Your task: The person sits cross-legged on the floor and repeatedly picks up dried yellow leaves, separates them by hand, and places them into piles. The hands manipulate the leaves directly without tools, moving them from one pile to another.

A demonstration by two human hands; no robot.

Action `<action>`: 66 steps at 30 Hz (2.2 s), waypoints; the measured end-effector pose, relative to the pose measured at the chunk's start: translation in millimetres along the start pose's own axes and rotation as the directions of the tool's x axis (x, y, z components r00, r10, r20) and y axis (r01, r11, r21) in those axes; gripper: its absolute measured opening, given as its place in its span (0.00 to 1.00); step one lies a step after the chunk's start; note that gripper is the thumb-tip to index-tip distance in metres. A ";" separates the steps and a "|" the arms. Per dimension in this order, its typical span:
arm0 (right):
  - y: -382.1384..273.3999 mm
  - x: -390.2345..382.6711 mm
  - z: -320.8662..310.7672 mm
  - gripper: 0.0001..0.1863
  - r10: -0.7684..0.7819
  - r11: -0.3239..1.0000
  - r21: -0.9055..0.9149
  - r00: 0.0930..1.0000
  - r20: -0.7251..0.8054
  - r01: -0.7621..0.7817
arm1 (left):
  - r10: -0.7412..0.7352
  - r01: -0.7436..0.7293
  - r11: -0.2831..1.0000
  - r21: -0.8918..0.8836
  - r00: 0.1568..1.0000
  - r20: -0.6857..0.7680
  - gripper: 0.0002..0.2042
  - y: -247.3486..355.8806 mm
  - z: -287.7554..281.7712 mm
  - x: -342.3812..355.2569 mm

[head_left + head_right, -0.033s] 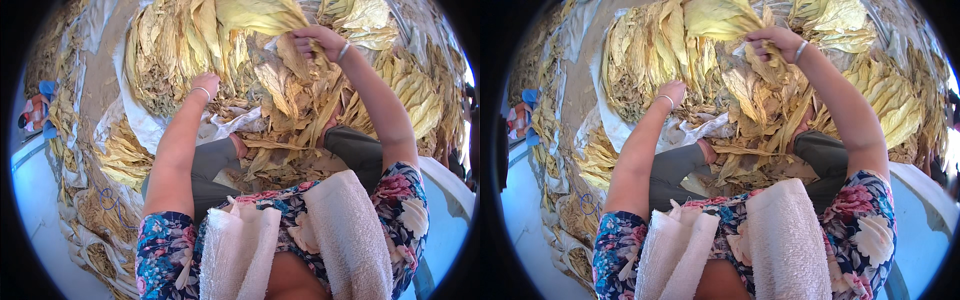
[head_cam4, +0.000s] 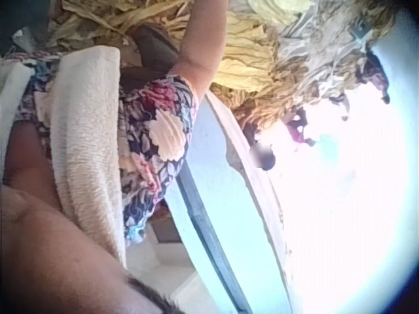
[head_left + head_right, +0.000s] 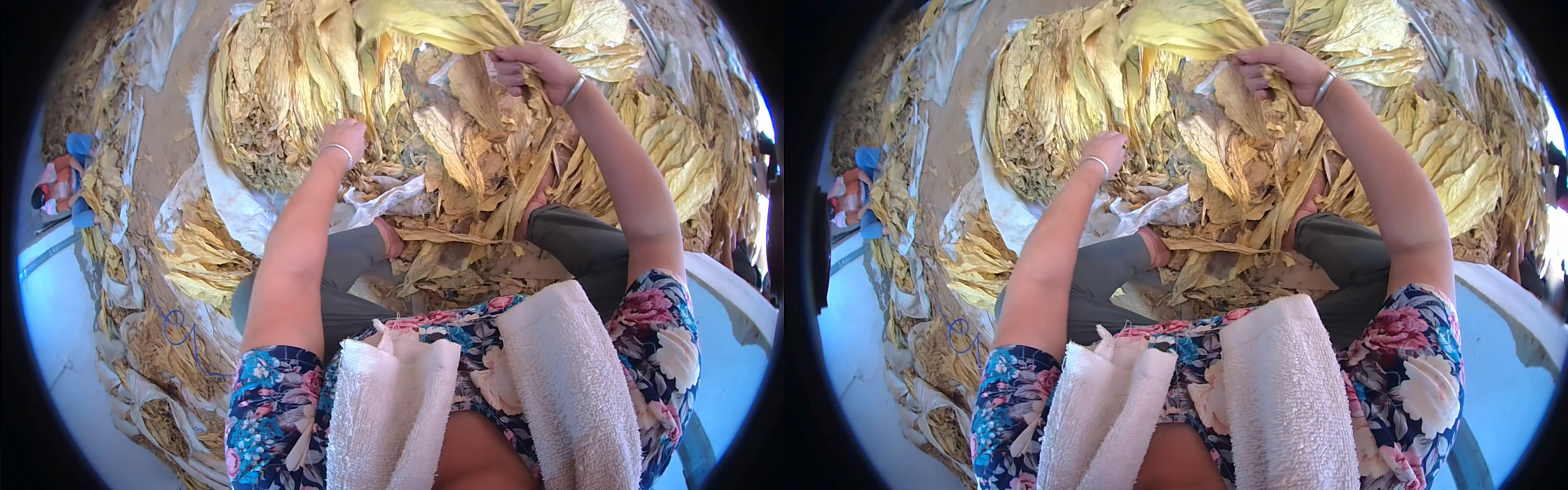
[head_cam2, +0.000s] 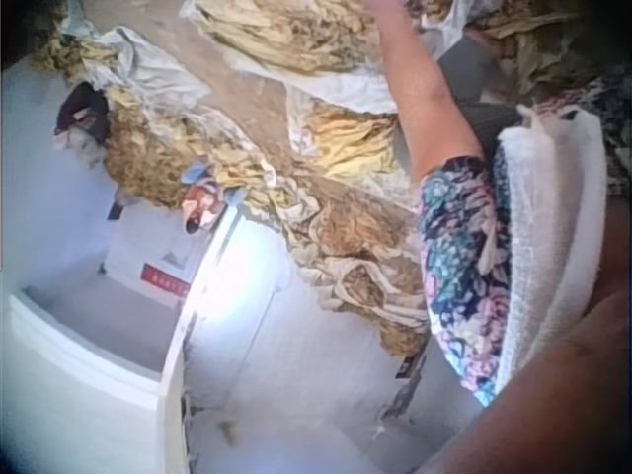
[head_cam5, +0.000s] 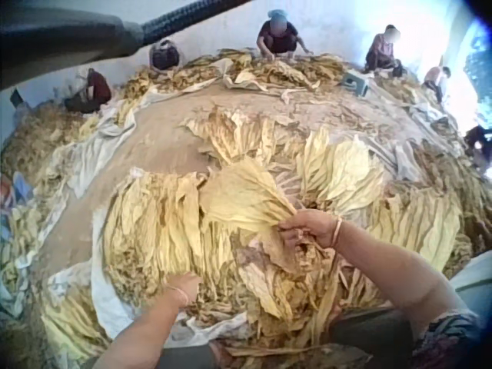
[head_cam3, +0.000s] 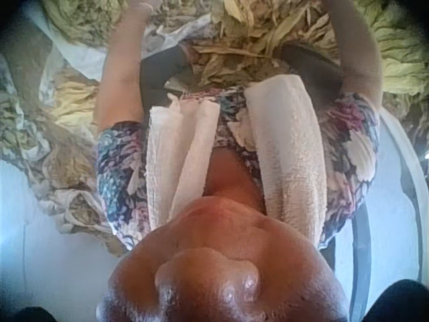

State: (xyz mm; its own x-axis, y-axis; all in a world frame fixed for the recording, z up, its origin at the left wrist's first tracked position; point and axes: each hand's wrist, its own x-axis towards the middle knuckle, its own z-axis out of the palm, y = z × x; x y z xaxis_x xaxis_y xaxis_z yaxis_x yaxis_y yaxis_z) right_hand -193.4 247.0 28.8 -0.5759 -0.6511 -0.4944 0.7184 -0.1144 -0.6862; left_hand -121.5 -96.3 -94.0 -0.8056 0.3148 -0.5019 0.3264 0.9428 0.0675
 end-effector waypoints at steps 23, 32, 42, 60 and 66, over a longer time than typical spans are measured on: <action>275.9 -3.1 88.1 0.23 0.123 0.960 -0.109 0.735 -0.666 -0.259 | -0.124 0.293 -0.431 -0.853 0.917 0.378 0.09 140.2 104.5 -65.2; 295.5 -13.5 87.8 0.13 0.163 0.987 0.110 0.764 -0.624 -0.120 | 0.013 0.408 -0.571 -0.713 0.872 0.489 0.17 143.2 104.6 -72.0; 271.1 -45.8 49.5 0.12 -0.018 0.995 0.045 0.582 -0.813 0.093 | 0.015 0.553 -0.399 -0.732 0.802 0.597 0.16 138.9 93.1 -78.9; 258.3 -69.0 41.4 0.11 -0.422 0.111 -0.772 0.673 -0.607 -0.626 | -0.449 -0.128 -0.360 -0.924 0.892 0.051 0.09 167.9 16.2 -106.2; 274.9 -57.6 60.2 0.11 -0.114 0.089 -0.781 0.773 -0.624 -0.618 | -0.467 -0.119 -0.263 -0.958 0.884 0.018 0.09 153.1 31.3 -106.2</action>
State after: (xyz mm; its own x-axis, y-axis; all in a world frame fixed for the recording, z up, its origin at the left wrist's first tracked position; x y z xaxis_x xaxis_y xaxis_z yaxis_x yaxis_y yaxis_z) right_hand 60.7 207.9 -99.2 -0.7707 -0.0219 -0.6368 0.1149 0.9783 -0.1727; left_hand 29.5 11.2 -57.4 -0.8555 -0.1643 -0.4910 -0.4633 -0.1804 0.8676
